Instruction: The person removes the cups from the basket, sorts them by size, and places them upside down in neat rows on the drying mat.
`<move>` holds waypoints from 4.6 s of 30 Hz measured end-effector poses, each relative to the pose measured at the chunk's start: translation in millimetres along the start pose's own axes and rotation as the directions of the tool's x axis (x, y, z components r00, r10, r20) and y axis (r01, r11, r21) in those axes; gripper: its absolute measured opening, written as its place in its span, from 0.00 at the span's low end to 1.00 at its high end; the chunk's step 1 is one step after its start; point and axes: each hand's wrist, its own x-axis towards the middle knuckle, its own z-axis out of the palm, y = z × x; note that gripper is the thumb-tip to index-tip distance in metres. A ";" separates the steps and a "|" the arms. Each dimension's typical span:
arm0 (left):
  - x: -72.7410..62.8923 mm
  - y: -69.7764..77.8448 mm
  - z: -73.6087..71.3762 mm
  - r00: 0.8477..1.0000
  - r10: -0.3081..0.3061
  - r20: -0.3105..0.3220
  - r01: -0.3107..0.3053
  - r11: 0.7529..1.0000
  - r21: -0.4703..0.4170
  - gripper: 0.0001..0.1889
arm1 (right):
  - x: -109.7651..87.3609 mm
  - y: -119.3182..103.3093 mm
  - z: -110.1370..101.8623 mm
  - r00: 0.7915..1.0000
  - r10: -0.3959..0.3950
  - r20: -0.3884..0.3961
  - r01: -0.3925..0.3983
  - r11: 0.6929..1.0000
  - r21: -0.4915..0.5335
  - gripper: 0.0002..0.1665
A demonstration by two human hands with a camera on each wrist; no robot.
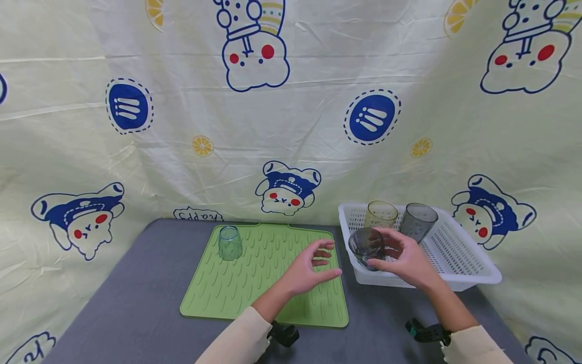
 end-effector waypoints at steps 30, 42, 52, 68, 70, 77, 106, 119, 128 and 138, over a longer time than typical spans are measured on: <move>10.1 11.6 1.6 0.997 0.019 0.072 -0.013 0.997 -0.077 0.41 | 8.1 -22.5 21.7 0.995 -0.072 0.073 0.081 0.990 -0.116 0.38; 7.0 14.4 4.5 1.000 0.014 0.024 -0.011 0.995 -0.103 0.36 | 7.3 -28.0 22.7 0.992 -0.090 0.092 0.103 0.985 -0.141 0.39; 4.1 15.4 2.5 0.999 0.040 -0.007 -0.041 0.988 -0.150 0.35 | 6.7 -28.2 22.9 0.989 -0.121 0.085 0.126 0.990 -0.061 0.39; -10.4 12.6 -11.9 0.998 0.069 -0.013 -0.070 0.968 -0.243 0.37 | 1.1 -21.4 33.7 0.992 -0.076 0.100 0.049 0.967 0.250 0.37; -12.6 10.9 -13.4 0.998 0.069 -0.011 -0.070 0.966 -0.251 0.38 | 0.3 -20.4 35.9 0.992 -0.074 0.106 0.043 0.961 0.273 0.36; -18.0 8.5 -15.9 0.997 0.078 -0.017 -0.080 0.960 -0.268 0.39 | -2.0 -18.8 41.6 0.988 -0.090 0.128 0.035 0.925 0.378 0.37; -38.3 -5.7 -41.2 0.997 0.071 -0.010 -0.071 0.975 -0.209 0.41 | -1.0 -30.0 77.1 0.994 0.049 0.096 -0.091 0.855 0.511 0.38; -61.6 -18.8 -59.7 0.995 0.008 -0.100 -0.001 0.997 0.072 0.41 | 8.7 -38.7 98.5 0.996 0.082 0.019 -0.082 0.894 0.441 0.34; -81.4 -27.8 -74.2 0.989 -0.013 -0.150 0.043 0.980 0.194 0.40 | 19.1 -44.5 112.9 0.997 0.074 -0.012 -0.061 0.894 0.444 0.35; -100.7 -33.8 -92.2 0.970 -0.062 -0.236 0.129 0.951 0.281 0.38 | 30.4 -46.7 129.8 0.995 0.102 -0.011 -0.080 0.842 0.533 0.35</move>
